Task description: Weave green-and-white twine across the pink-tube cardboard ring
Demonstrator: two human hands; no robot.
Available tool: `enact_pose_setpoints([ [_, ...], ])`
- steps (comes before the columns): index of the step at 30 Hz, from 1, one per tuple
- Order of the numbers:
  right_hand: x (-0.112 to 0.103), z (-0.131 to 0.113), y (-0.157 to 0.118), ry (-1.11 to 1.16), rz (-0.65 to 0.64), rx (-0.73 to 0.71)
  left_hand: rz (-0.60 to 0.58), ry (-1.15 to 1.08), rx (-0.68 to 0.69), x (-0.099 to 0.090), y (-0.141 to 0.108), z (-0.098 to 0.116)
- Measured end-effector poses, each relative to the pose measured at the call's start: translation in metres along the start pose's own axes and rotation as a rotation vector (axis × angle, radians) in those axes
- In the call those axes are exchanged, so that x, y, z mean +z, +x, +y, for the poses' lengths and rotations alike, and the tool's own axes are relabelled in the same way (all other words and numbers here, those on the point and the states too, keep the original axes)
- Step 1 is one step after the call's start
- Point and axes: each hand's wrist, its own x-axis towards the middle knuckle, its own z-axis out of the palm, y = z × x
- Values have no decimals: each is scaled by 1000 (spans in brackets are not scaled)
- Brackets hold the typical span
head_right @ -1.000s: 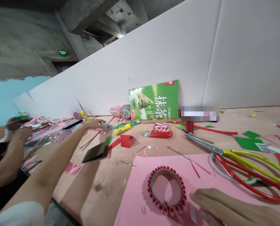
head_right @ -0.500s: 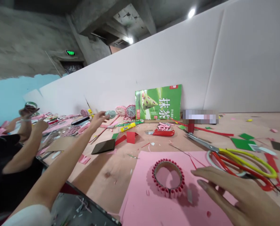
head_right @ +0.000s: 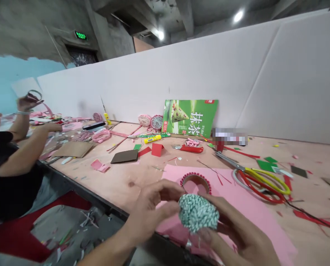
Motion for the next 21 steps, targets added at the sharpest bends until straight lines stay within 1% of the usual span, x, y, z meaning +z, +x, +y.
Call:
enact_pose_setpoints([
  [1, 4, -2, -1, 76, 32, 87, 15, -117, -36, -1, 1, -10],
  [2, 9, -5, -1, 151, 45, 160, 8, -172, -65, -2, 3, -18],
  [4, 18, -12, -1, 299, 25, 262, -20, -169, -102, -1, 3, -30],
  [5, 22, -15, -2, 372, 7, 289, -24, -145, -114, 0, 2, -33],
  [8, 28, -18, -3, 529, -44, 298, 10, -117, -120, 5, -4, -37],
  [12, 24, -14, -8, 558, -130, 327, 45, -170, -138, 7, -8, -44],
  [14, 22, -13, -10, 529, -139, 327, 76, -190, -148, 7, -9, -48],
  [17, 24, -16, -15, 508, -191, 332, 114, -165, -164, 9, -13, -48],
  [19, 29, -17, -20, 513, -222, 335, 95, -118, -168, 13, -19, -43],
  [21, 34, -14, -27, 512, -206, 342, 43, -8, -118, 16, -27, -37],
])
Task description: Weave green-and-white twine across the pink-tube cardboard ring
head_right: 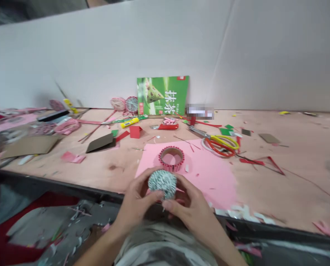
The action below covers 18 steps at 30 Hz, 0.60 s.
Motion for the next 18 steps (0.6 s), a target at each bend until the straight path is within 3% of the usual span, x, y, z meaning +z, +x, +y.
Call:
enact_pose_setpoints([
  [3, -6, 12, -4, -74, 14, -2, -145, 260, 111, -11, -8, 12],
  [6, -26, 17, -7, -247, 94, -88, -267, 486, 134, -55, -2, 26],
  [10, -62, 8, -14, -625, 262, -220, 42, 1027, 136, -153, 29, 34],
  [12, -77, 5, -19, -790, 289, -253, 106, 1416, 77, -198, 49, 31],
  [13, -83, 4, -21, -836, 294, -260, 100, 1464, 59, -216, 58, 29],
  [15, -90, 3, -24, -885, 267, -247, 44, 1499, 55, -243, 69, 27],
  [18, -89, 1, -27, -928, 254, -224, 59, 1570, 115, -263, 72, 33],
])
